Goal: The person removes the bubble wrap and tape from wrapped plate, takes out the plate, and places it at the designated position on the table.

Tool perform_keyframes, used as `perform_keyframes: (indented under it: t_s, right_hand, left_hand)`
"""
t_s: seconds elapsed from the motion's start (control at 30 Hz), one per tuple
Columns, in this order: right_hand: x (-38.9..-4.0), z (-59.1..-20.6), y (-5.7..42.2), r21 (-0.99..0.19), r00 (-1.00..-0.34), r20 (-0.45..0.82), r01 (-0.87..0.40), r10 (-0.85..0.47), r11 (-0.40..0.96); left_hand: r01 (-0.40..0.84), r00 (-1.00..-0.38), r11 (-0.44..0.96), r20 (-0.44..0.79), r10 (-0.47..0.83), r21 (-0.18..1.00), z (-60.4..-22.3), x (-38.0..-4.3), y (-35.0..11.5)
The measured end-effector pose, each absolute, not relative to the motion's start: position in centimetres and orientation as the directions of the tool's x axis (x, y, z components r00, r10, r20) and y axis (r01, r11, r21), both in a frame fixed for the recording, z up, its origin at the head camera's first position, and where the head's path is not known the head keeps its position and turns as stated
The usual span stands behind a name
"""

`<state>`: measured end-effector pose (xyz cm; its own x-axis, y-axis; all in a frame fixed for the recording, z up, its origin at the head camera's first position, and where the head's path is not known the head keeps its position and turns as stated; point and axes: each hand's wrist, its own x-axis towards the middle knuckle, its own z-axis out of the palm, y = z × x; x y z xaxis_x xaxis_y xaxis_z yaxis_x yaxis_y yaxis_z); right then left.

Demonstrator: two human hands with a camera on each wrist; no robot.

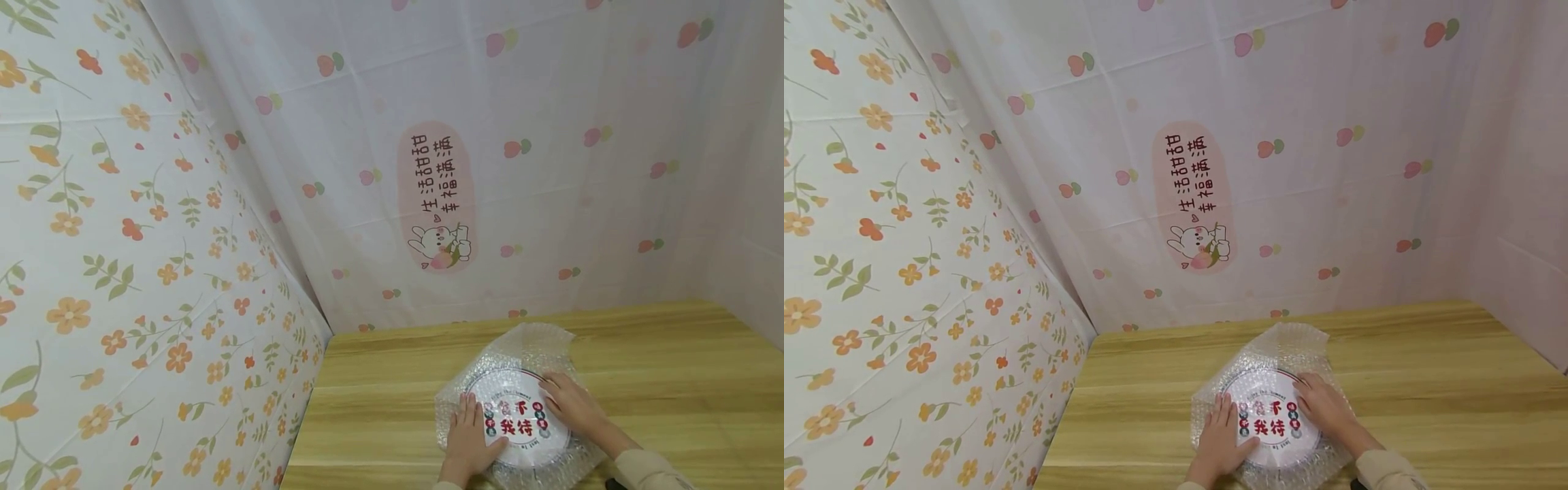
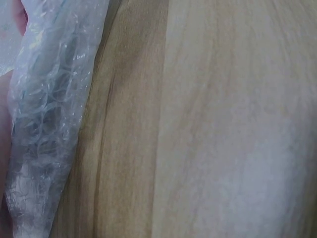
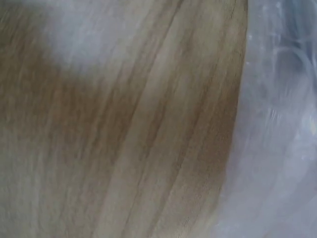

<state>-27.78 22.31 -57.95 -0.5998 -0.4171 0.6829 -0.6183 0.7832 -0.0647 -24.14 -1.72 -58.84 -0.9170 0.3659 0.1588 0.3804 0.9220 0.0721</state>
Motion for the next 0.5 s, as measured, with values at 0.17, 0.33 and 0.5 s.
perform_keyframes:
  t_s: [0.17,0.33,0.5]
  right_hand:
    - [-27.68,-58.00,22.30,-0.050,-0.589,0.686,-0.623,-0.426,0.781]
    - [-27.56,-58.31,22.45,-0.020,-0.553,0.702,-0.645,-0.449,0.764]
    - [-27.35,-58.60,22.62,0.001,-0.533,0.705,-0.658,-0.467,0.753]
  left_hand:
    - [0.379,-0.918,0.923,0.155,0.365,0.071,-58.64,-24.13,-1.76]
    - [0.376,-0.920,0.925,0.144,0.364,0.062,-58.58,-24.14,-1.78]
    - [0.372,-0.922,0.926,0.134,0.363,0.057,-58.57,-24.18,-1.75]
